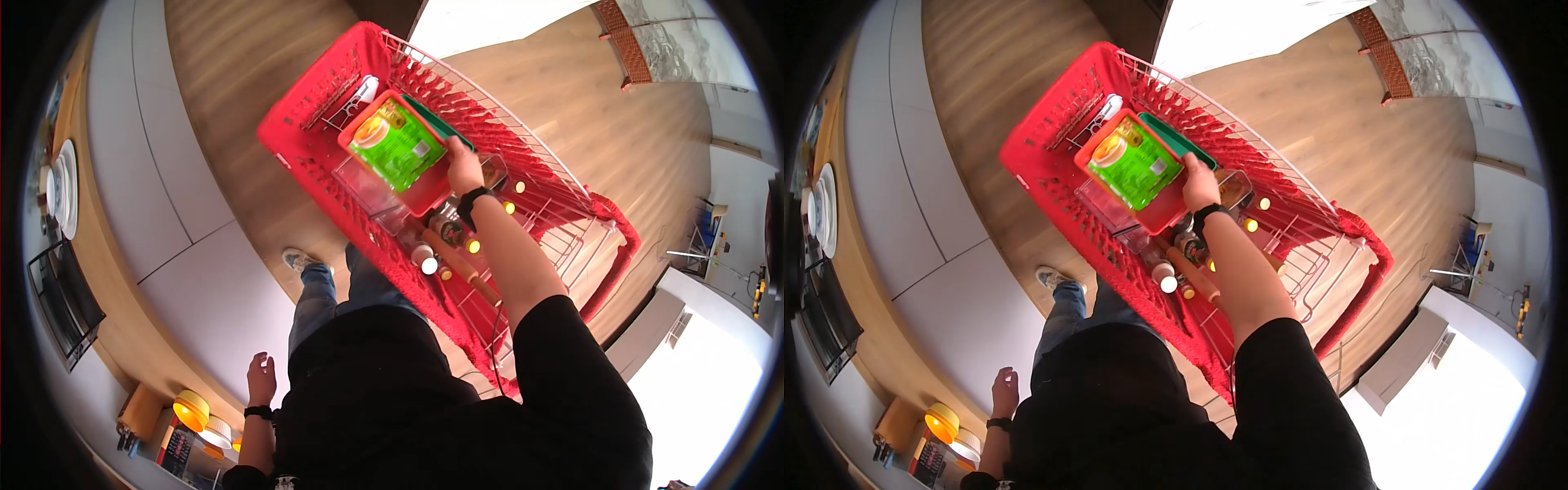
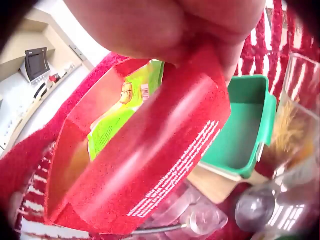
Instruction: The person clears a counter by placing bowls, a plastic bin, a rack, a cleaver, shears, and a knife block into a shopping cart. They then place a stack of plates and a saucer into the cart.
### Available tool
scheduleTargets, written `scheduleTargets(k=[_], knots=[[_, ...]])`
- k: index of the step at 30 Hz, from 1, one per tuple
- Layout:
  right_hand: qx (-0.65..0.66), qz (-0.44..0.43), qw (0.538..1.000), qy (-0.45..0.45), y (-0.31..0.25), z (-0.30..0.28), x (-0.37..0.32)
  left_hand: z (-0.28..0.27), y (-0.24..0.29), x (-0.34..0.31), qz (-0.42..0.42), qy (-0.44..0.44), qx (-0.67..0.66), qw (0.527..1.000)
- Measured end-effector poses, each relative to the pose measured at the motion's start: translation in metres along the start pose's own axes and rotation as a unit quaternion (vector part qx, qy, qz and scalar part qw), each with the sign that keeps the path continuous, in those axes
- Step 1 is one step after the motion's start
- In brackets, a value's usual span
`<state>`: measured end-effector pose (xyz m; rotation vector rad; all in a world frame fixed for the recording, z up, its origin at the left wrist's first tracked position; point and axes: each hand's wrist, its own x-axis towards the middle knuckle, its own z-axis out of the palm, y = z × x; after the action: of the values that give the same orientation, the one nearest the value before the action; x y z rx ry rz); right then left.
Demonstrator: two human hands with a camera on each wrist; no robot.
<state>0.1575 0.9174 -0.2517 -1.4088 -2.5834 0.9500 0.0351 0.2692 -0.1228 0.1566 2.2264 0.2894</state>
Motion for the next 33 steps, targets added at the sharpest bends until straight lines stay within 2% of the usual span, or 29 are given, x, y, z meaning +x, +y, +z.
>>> scheduleTargets(k=[3,5,10,17,19,21,23,24,26,27,29,31,32,33], knots=[[-0.077,0.016,0.997,0.017,0.008,-0.020,0.026,0.002,-0.005,0.002,-0.001,0.007,0.006,1.000],[-0.119,0.026,0.992,-0.008,0.013,-0.028,0.039,0.002,-0.008,-0.001,-0.009,0.005,0.001,1.000],[-0.167,0.033,0.985,-0.022,0.038,-0.012,0.055,0.005,-0.012,-0.009,-0.029,0.014,-0.010,0.999],[-0.223,0.100,0.966,-0.081,0.018,-0.021,0.049,0.016,-0.016,-0.027,-0.048,0.024,-0.027,0.998],[-0.207,0.065,0.976,-0.002,0.014,-0.021,0.043,0.015,-0.017,-0.029,-0.054,0.029,-0.039,0.997],[-0.146,-0.037,0.985,0.089,0.012,-0.024,0.033,0.012,-0.026,-0.027,-0.047,0.037,-0.060,0.996],[-0.047,-0.029,0.995,0.087,-0.017,-0.041,0.014,0.004,-0.026,-0.024,-0.051,0.041,-0.109,0.992],[-0.024,-0.017,0.997,0.071,-0.034,-0.051,-0.002,-0.002,-0.023,-0.025,-0.052,0.053,-0.117,0.990],[0.020,-0.025,0.999,0.036,-0.072,-0.070,-0.041,-0.027,-0.001,-0.029,-0.032,0.071,0.009,0.997],[0.041,-0.047,0.998,0.016,-0.086,-0.077,-0.059,-0.031,-0.003,-0.030,-0.012,0.109,-0.017,0.994],[0.028,-0.067,0.997,-0.005,-0.115,-0.082,-0.097,-0.047,-0.004,-0.034,-0.009,0.092,-0.046,0.995],[-0.018,-0.190,0.981,-0.031,-0.118,-0.076,-0.128,-0.061,-0.013,-0.038,0.022,0.078,-0.043,0.996],[-0.028,-0.179,0.979,-0.094,-0.132,-0.080,-0.149,-0.066,-0.019,-0.042,0.075,0.093,-0.040,0.992],[-0.077,-0.206,0.967,-0.130,-0.138,-0.078,-0.162,-0.070,-0.026,-0.046,0.142,0.133,-0.009,0.981]])
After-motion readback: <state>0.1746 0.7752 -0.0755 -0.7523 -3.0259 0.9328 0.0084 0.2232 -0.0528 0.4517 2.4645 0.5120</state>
